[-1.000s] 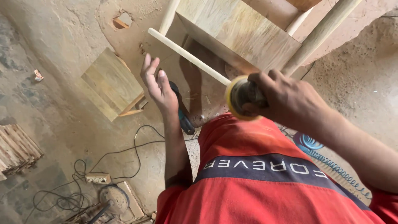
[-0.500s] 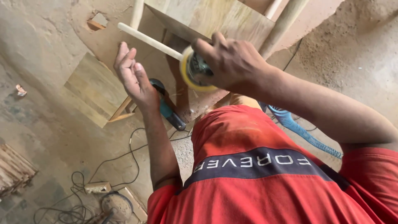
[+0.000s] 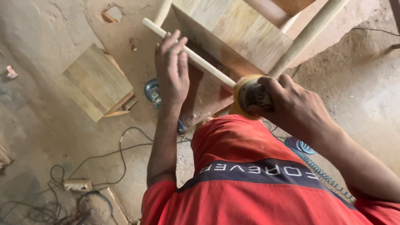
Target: The person uses a handheld orbital sander to smooth the surfaces of a wooden stool frame. They systematically sand the legs and crossbars, repositioning the stool to access different sections.
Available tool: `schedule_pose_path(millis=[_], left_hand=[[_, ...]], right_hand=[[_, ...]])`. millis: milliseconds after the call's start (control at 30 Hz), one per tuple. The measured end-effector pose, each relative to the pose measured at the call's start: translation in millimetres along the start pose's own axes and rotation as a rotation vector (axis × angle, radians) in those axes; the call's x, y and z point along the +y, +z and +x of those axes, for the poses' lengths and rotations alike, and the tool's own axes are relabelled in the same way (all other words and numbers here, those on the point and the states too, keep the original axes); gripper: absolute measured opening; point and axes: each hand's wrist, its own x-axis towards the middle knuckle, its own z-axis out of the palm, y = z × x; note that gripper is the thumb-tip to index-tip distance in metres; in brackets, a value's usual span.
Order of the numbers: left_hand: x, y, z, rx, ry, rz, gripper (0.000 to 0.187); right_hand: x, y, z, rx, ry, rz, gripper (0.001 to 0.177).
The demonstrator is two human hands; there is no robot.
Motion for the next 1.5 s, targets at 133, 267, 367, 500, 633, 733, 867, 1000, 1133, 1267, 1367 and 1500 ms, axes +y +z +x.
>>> schedule_pose_path(millis=[133, 267, 367, 500, 633, 733, 867, 1000, 1133, 1267, 1367, 1500], left_hand=[[26.1, -2.1, 13.2, -0.28, 0.142, 0.324, 0.024], [27.5, -2.4, 14.9, -0.375, 0.156, 0.387, 0.023], [10.4, 16.6, 12.0, -0.396, 0.28, 0.366, 0.018], [42.0, 27.4, -5.5, -0.573, 0.323, 0.301, 0.008], [49.0, 37.9, -40.8, -0.345, 0.238, 0.069, 0.021], [57.4, 44.8, -57.7, -0.207, 0.16, 0.066, 0.014], [67.6, 47.9, -58.1, -0.126, 0.159, 0.123, 0.019], [61.2, 68.0, -58.1, 0.013, 0.196, 0.22, 0.019], [52.8, 86.8, -63.6, 0.099, 0.12, 0.286, 0.025], [25.0, 104.7, -77.4, 0.166, 0.131, 0.359, 0.026], [45.9, 86.5, -61.3, 0.102, 0.168, 0.397, 0.027], [54.2, 82.9, -57.5, 0.072, 0.126, 0.396, 0.029]], right_hand=[[12.4, -0.8, 6.7, 0.051, -0.047, -0.025, 0.063], [26.4, -6.8, 15.0, 0.049, -0.041, -0.113, 0.07], [44.7, -5.6, 26.3, 0.086, 0.002, -0.2, 0.07], [42.0, -16.3, 59.4, 0.16, 0.006, -0.241, 0.066], [46.5, -17.1, 107.0, 0.285, -0.109, -0.196, 0.064], [40.6, -16.9, 144.6, 0.312, -0.213, -0.163, 0.062], [21.3, -16.0, 203.8, 0.379, -0.391, -0.187, 0.061], [-10.7, -23.2, 230.3, 0.288, -0.438, -0.237, 0.066], [-32.3, -16.7, 247.6, 0.117, -0.442, -0.27, 0.062], [-46.2, 0.0, 266.1, 0.102, -0.631, -0.289, 0.052], [-55.9, 0.5, 257.0, 0.137, -0.598, -0.358, 0.054], [-35.0, -14.4, 267.9, 0.088, -0.554, -0.333, 0.057]])
